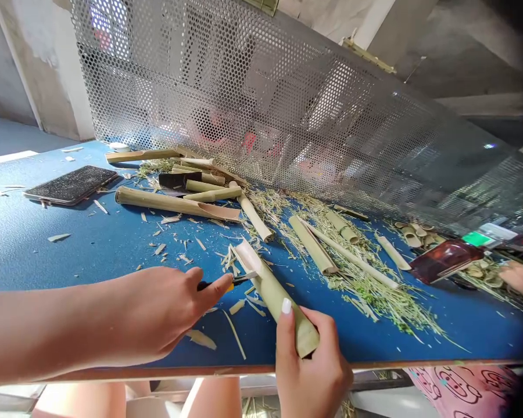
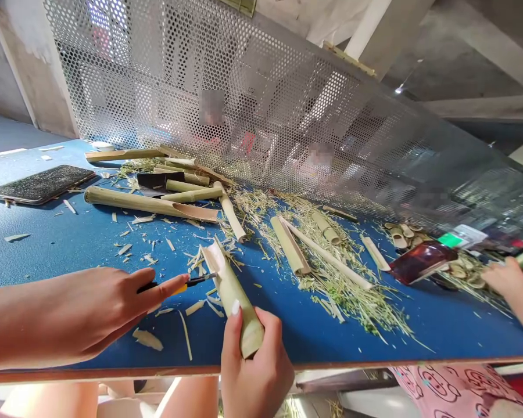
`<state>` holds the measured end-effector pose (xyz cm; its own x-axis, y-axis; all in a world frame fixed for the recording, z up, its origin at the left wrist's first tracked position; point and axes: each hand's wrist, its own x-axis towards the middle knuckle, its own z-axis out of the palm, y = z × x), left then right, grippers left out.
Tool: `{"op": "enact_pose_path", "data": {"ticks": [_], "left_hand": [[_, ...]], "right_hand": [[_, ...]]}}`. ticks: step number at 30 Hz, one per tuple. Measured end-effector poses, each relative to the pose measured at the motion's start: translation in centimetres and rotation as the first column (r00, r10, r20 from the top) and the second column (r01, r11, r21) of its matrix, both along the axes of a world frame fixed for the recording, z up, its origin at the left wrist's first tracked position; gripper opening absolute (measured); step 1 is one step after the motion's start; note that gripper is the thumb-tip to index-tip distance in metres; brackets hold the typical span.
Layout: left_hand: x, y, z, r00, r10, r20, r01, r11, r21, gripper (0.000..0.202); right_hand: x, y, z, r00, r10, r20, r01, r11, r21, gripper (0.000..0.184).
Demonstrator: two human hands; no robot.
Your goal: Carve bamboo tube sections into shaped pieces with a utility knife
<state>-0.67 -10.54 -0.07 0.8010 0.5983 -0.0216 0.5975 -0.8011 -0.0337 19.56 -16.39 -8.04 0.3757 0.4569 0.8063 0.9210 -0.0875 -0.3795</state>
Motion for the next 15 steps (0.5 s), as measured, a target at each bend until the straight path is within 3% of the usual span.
{"op": "enact_pose_path", "data": {"ticks": [6, 12, 15], "left_hand": [[0.3, 0.7, 1.0, 0.996, -0.052, -0.068, 0.053, 0.998, 0.018, 0.061], [1.4, 1.1, 0.7, 0.982, -0.040, -0.187, 0.071, 0.984, 0.164, 0.076], [1.6, 2.0, 0.8, 0.988, -0.064, -0.138, 0.088, 0.981, 0.173, 0.063]], "right_hand": [[0.2, 0.0, -0.2, 0.998, -0.020, 0.063, 0.022, 0.999, -0.031, 0.032], [0.1, 0.0, 0.0, 0.994, -0.012, 0.113, 0.017, 0.999, -0.045, 0.033], [-0.2, -0.1, 0.1, 0.992, -0.025, 0.125, 0.032, 0.998, -0.049, 0.034]]}}
